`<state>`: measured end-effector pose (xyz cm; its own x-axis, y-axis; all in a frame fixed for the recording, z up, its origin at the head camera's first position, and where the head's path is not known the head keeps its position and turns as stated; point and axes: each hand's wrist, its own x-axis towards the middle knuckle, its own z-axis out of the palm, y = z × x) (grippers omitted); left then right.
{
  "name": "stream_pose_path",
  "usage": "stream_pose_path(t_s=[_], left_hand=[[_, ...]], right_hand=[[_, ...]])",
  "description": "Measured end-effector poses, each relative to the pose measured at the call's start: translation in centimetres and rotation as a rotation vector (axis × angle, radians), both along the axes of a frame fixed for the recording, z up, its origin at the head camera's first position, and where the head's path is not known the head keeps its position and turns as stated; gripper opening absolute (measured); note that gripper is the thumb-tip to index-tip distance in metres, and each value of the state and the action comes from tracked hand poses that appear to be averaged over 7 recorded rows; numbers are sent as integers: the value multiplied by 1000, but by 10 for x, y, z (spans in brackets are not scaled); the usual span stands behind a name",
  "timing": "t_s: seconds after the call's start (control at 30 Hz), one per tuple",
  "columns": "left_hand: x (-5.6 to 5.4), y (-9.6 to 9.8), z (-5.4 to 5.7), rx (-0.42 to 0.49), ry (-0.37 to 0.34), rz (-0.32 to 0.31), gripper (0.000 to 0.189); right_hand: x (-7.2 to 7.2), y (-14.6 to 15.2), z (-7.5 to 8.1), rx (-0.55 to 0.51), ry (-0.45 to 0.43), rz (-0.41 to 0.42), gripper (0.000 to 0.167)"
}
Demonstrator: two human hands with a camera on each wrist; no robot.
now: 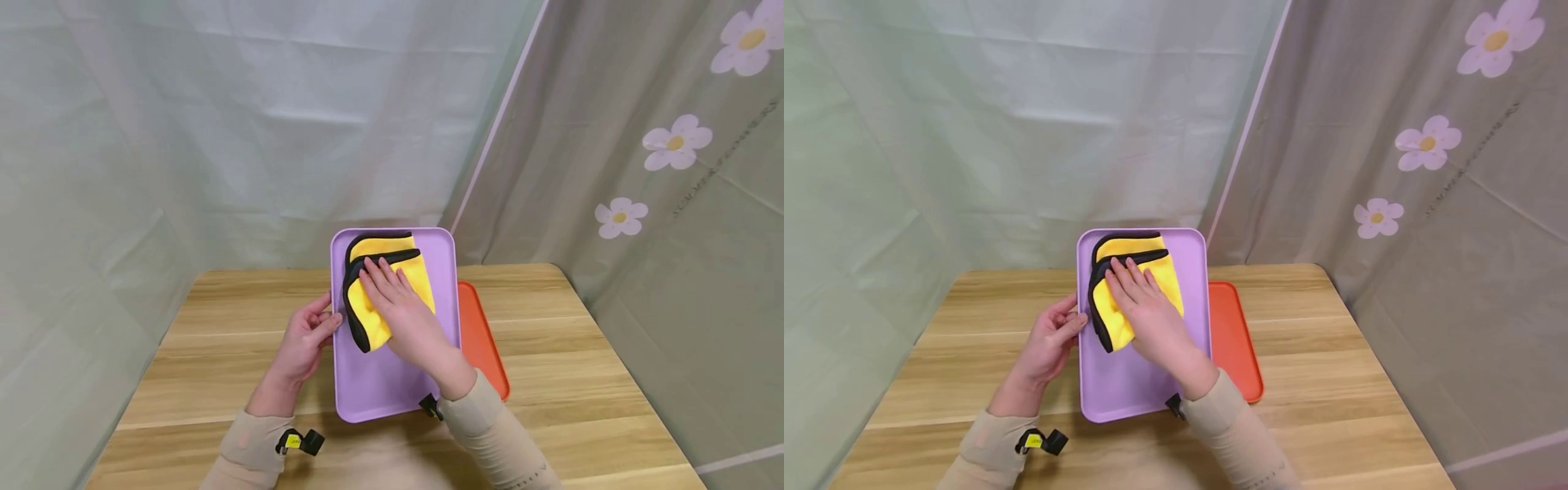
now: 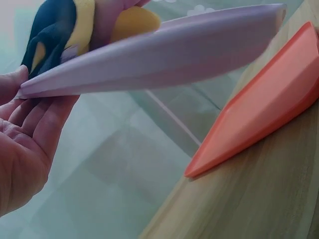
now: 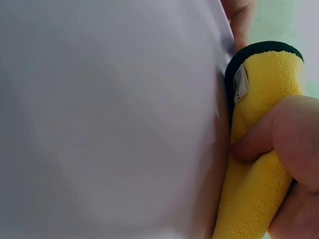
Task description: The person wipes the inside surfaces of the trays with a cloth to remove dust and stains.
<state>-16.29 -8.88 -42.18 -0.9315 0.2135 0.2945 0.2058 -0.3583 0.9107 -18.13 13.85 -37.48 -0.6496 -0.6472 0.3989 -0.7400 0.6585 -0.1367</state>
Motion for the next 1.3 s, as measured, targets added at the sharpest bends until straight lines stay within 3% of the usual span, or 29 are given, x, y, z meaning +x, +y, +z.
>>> stream_pose_path(t_s=[0.6, 1.3], left_hand=[[2, -9, -1, 48, 23, 15, 47], [-1, -7, 6, 69, 25, -7, 47]], right_hand=[[-12, 34, -3, -75, 11, -86, 91], [-11, 33, 2, -139, -5, -83, 85]])
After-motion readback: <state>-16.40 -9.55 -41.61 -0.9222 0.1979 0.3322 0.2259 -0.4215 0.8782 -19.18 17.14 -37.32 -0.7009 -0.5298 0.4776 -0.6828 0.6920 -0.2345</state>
